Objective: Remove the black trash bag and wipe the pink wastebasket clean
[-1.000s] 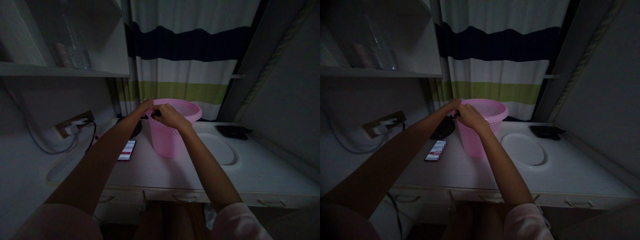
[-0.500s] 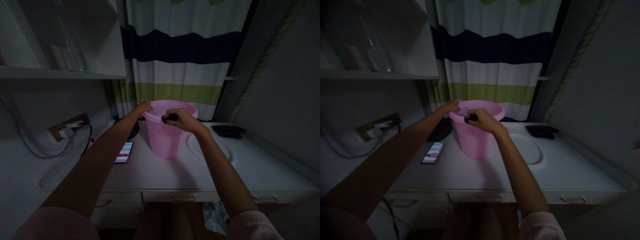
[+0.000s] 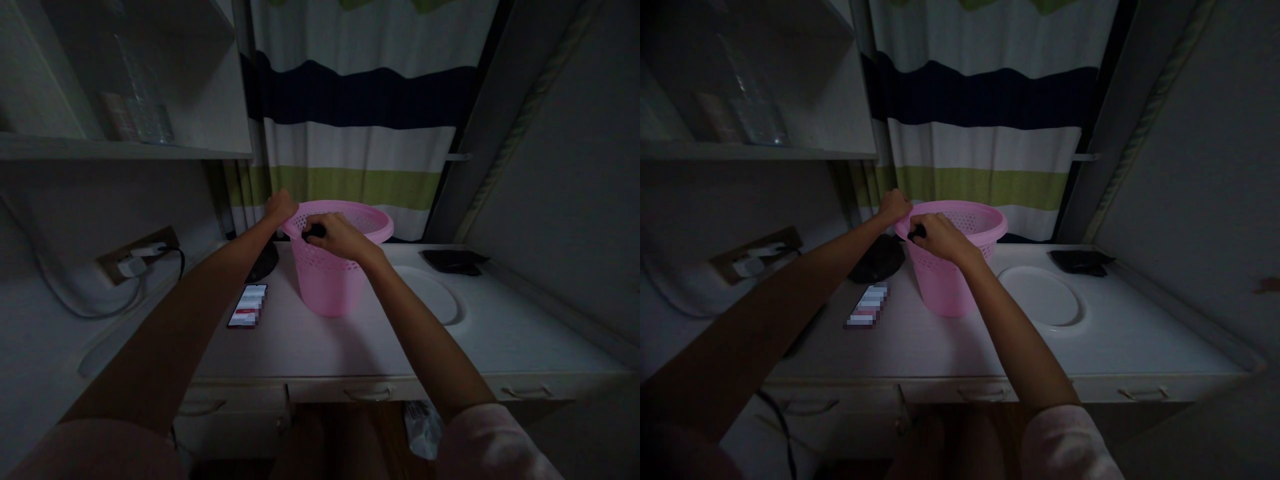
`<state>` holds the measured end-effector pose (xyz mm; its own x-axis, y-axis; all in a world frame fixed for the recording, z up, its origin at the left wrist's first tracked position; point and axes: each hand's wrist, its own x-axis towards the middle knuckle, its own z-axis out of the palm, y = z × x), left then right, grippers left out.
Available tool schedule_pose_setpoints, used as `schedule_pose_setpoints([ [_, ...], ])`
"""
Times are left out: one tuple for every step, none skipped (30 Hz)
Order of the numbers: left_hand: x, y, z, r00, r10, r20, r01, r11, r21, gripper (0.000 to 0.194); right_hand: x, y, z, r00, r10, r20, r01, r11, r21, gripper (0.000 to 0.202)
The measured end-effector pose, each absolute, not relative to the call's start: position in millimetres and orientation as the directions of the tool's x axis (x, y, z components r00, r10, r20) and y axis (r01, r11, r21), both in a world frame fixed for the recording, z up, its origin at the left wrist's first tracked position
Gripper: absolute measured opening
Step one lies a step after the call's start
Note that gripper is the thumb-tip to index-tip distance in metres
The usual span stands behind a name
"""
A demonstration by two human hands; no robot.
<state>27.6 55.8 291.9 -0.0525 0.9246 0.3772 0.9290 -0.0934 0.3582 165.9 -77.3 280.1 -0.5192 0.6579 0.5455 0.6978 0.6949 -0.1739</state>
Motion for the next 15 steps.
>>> schedule_pose_setpoints([
  [29,56,291,-0.065,0.928,0.366,0.929,-0.078,0.362,0.040,162,-76,280,-0.519,0.665,0.538,0.710,0.686,-0.163,0.017],
  [29,57,290,-0.066,0.933,0.354,0.930,-0.070,0.360,0.039,158,-74,281,-0.517,0.672,0.530,0.721,0.676,-0.154,0.017],
  [30,60,288,-0.055,0.938,0.343,0.934,-0.072,0.349,0.039,155,-73,281,-0.512,0.680,0.525,0.731,0.666,-0.149,0.018],
  [29,63,286,-0.032,0.943,0.330,0.940,-0.084,0.331,0.038,153,-73,281,-0.508,0.686,0.521,0.739,0.657,-0.145,0.019],
  [29,67,285,-0.003,0.948,0.318,0.946,-0.101,0.309,0.039,152,-72,281,-0.505,0.689,0.520,0.743,0.654,-0.144,0.020],
  [29,70,283,0.028,0.950,0.310,0.951,-0.121,0.285,0.039,151,-72,281,-0.505,0.689,0.519,0.743,0.654,-0.145,0.021],
  [28,74,282,0.055,0.951,0.303,0.955,-0.139,0.262,0.039,151,-73,280,-0.508,0.687,0.520,0.739,0.657,-0.146,0.021],
  [27,76,280,0.075,0.951,0.300,0.958,-0.152,0.245,0.038,152,-73,279,-0.510,0.683,0.523,0.736,0.661,-0.147,0.021],
  [27,78,280,0.085,0.950,0.300,0.959,-0.160,0.234,0.038,153,-74,278,-0.509,0.680,0.528,0.733,0.664,-0.148,0.021],
  [27,79,279,0.091,0.949,0.302,0.960,-0.165,0.227,0.038,154,-75,277,-0.506,0.676,0.536,0.732,0.665,-0.147,0.022],
  [27,79,279,0.093,0.948,0.304,0.960,-0.166,0.226,0.038,155,-76,275,-0.501,0.672,0.545,0.733,0.665,-0.146,0.022],
  [27,79,278,0.090,0.948,0.304,0.959,-0.165,0.229,0.039,156,-77,274,-0.497,0.668,0.554,0.733,0.665,-0.145,0.023],
  [27,78,278,0.085,0.950,0.302,0.959,-0.160,0.234,0.039,157,-79,272,-0.495,0.665,0.559,0.730,0.667,-0.146,0.023],
  [27,77,278,0.079,0.951,0.300,0.959,-0.154,0.237,0.040,159,-80,271,-0.498,0.661,0.562,0.725,0.673,-0.149,0.023],
  [27,76,278,0.079,0.951,0.299,0.960,-0.153,0.233,0.041,161,-82,270,-0.503,0.655,0.563,0.715,0.681,-0.154,0.022],
])
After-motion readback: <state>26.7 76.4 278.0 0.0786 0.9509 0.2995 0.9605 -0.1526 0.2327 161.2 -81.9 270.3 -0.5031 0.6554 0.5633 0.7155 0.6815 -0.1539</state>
